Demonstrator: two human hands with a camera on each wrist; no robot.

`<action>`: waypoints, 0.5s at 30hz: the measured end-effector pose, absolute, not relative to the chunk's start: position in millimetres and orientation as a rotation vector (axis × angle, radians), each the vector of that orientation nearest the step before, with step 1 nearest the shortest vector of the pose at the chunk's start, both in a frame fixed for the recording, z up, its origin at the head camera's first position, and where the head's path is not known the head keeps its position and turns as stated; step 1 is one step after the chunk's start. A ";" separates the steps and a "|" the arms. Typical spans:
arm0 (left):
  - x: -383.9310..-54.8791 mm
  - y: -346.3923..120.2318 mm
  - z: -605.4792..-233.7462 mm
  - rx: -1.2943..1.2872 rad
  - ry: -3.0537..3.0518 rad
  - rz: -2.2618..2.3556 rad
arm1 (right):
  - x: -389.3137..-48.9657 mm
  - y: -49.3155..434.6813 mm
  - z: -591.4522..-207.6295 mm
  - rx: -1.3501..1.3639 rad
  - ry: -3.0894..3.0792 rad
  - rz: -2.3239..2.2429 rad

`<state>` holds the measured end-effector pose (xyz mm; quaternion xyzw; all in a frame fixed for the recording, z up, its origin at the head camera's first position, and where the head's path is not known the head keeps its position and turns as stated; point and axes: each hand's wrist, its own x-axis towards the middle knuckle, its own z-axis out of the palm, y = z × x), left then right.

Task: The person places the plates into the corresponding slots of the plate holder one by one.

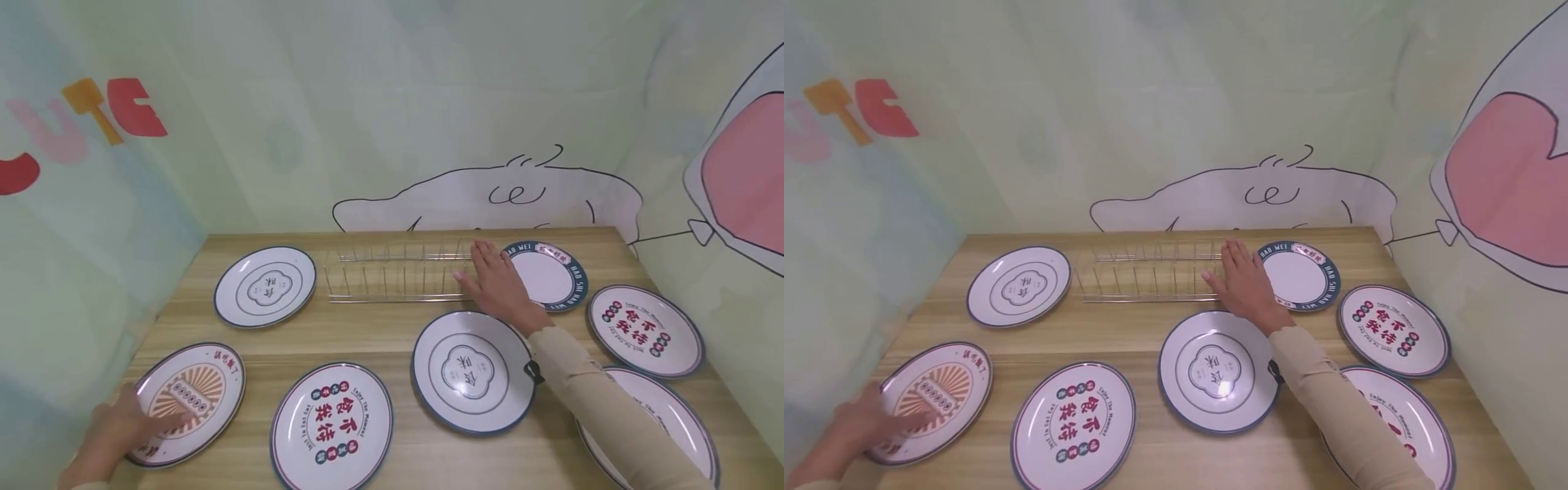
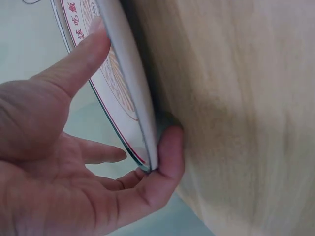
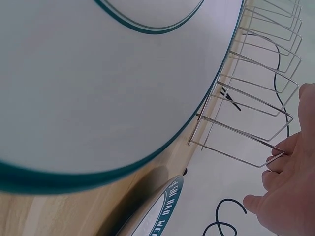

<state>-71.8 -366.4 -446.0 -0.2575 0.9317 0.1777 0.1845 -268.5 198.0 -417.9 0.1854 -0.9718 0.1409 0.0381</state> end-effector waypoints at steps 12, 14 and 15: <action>-62.0 -376.6 -436.1 -0.742 2.729 0.653 | -267.5 197.9 -417.1 0.569 -2.994 0.447; -59.9 -378.0 -435.2 -0.731 2.739 0.708 | -267.9 198.8 -417.8 0.574 -2.999 0.454; -59.0 -378.9 -435.1 -0.734 2.736 0.742 | -268.1 199.3 -418.1 0.576 -3.002 0.459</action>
